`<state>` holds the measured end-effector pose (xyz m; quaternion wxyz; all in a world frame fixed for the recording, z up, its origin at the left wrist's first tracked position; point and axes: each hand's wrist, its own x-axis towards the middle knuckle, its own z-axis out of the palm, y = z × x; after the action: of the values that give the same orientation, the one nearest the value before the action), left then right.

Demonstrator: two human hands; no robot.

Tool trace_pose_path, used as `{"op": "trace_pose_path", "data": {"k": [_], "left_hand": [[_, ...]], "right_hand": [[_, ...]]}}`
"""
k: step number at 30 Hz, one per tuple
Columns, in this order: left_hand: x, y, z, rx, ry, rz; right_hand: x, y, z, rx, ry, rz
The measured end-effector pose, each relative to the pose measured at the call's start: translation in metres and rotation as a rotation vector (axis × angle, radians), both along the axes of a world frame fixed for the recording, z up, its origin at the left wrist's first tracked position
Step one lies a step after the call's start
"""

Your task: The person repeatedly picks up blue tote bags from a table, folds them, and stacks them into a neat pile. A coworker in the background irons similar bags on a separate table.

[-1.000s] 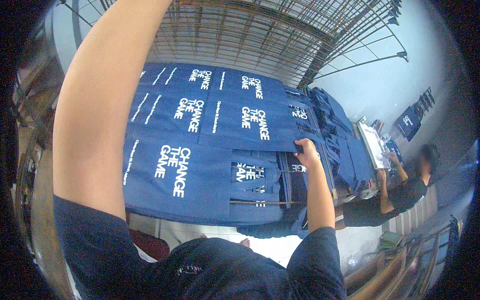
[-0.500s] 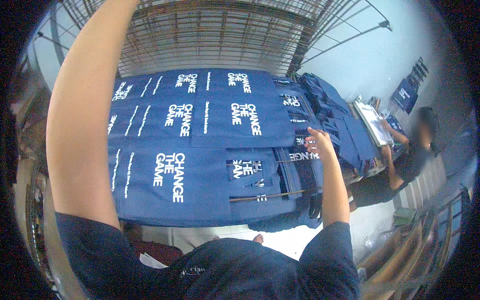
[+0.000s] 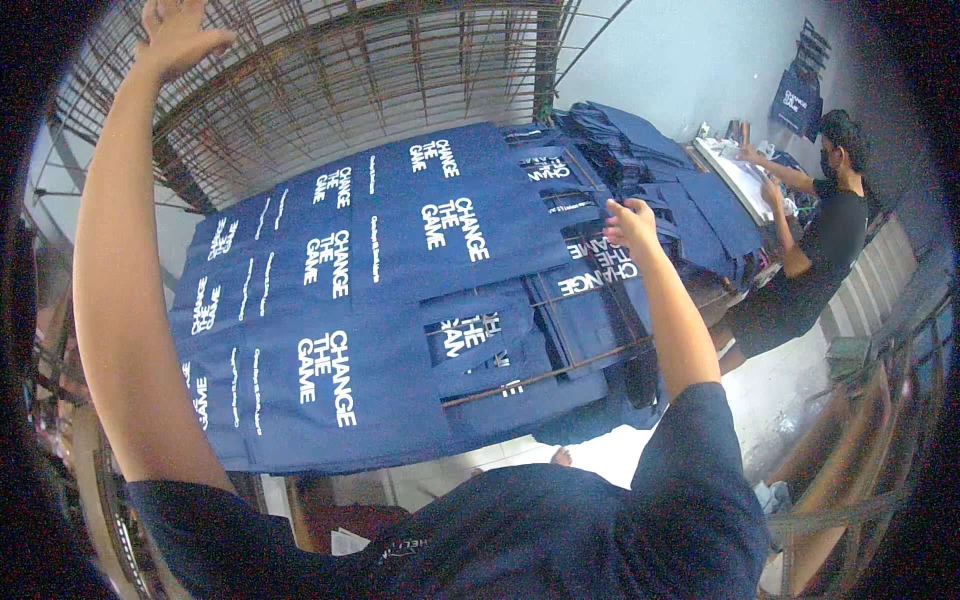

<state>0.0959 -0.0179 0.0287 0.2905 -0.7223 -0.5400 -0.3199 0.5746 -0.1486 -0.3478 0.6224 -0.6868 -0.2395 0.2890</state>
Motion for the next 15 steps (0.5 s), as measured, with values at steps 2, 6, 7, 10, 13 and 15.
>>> {"op": "trace_pose_path", "data": {"k": [2,6,7,10,13,15], "left_hand": [[0.017,-0.012,-0.008,-0.013,0.039,0.033],[0.027,-0.031,-0.011,-0.024,0.123,0.156],[0.025,-0.030,-0.009,-0.025,0.169,0.184],[-0.002,0.008,-0.020,0.293,0.167,0.070],[-0.001,0.020,-0.023,0.353,0.118,-0.088],[0.003,0.014,-0.024,0.333,0.108,-0.066]], "right_hand": [[0.012,0.005,-0.009,0.050,-0.094,0.056],[0.015,0.008,-0.012,0.114,-0.434,0.115],[0.010,0.005,-0.006,0.123,-0.523,0.119],[0.007,-0.001,0.003,-0.113,-0.793,0.019],[0.030,-0.005,-0.006,-0.155,-0.928,-0.095],[0.034,-0.012,0.001,-0.156,-0.808,-0.016]]}}
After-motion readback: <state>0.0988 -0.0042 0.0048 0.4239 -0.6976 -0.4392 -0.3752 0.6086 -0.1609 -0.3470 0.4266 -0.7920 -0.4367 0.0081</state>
